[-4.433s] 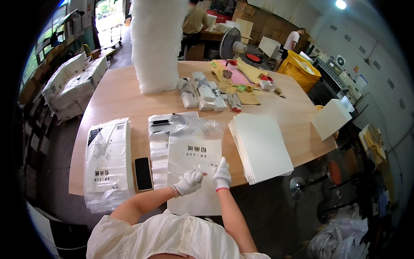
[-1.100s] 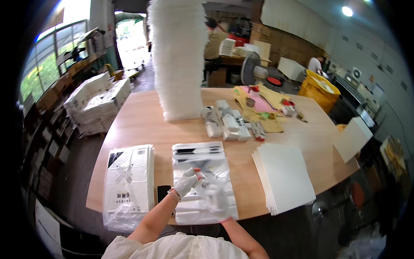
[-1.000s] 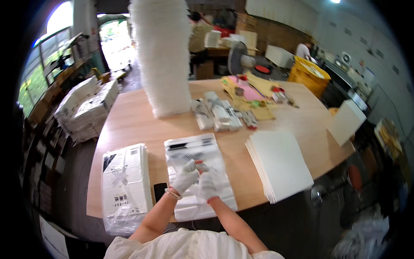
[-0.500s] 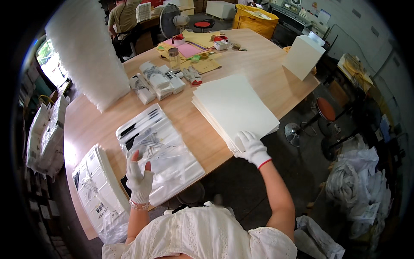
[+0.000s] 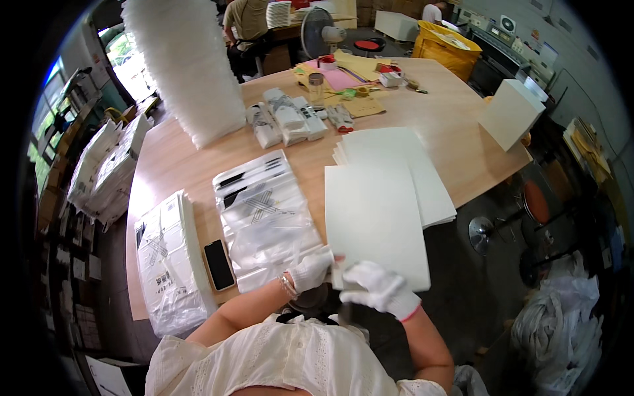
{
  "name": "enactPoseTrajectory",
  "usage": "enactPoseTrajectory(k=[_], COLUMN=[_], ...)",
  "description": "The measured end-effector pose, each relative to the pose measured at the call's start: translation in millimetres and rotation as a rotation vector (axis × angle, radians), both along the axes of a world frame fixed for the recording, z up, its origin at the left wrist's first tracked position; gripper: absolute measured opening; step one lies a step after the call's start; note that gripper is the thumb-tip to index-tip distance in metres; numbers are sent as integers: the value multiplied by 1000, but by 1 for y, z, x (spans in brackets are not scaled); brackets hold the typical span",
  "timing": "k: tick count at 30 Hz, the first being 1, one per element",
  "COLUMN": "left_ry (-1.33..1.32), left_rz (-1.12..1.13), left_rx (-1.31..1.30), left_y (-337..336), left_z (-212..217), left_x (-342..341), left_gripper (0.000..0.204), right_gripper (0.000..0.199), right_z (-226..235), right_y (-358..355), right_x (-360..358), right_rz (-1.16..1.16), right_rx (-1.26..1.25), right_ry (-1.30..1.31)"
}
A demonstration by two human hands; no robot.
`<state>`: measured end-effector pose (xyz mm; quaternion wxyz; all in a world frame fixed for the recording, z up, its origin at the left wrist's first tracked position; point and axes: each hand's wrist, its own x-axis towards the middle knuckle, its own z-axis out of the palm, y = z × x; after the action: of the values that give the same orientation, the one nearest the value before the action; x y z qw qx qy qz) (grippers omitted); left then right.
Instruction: The person repeatedly picks up stacks of white paper sheets and places them into clear plastic packaging sleeves on a table. The person then folds the top of each sleeve to seal it and sets the packaged item aside. This process is repeated for multiple stacks throughout the clip.
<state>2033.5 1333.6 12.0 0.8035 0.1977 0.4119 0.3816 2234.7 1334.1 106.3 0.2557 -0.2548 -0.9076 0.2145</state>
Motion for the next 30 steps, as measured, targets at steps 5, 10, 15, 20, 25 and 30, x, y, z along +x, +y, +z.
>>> enactPoseTrajectory(k=[5,10,15,20,25,30], left_ry=[847,1359,1649,2058,1315,1208], left_rz=[-157,-104,-102,-16,233,122], left_rx=[728,1365,1338,977,962,1254], left_y=[-27,-68,-66,-25,-19,-34], left_z=[9,25,76,79,14,24], left_x=[-34,-2,-60,-154,-104,-77], left_gripper=[44,64,51,37,36,26], right_gripper=[32,53,36,31,22,48], right_z=[-97,-117,-107,-62,-58,-104], right_y=[3,-43,-48,-85,-54,11], right_x=[89,-45,-49,-17,-82,-121], right_rz=[-538,-555,-638,-373,-474,-669], right_rx=[-980,-831,-377,-140,-361,-445], right_ry=[818,880,632,46,-660,-335])
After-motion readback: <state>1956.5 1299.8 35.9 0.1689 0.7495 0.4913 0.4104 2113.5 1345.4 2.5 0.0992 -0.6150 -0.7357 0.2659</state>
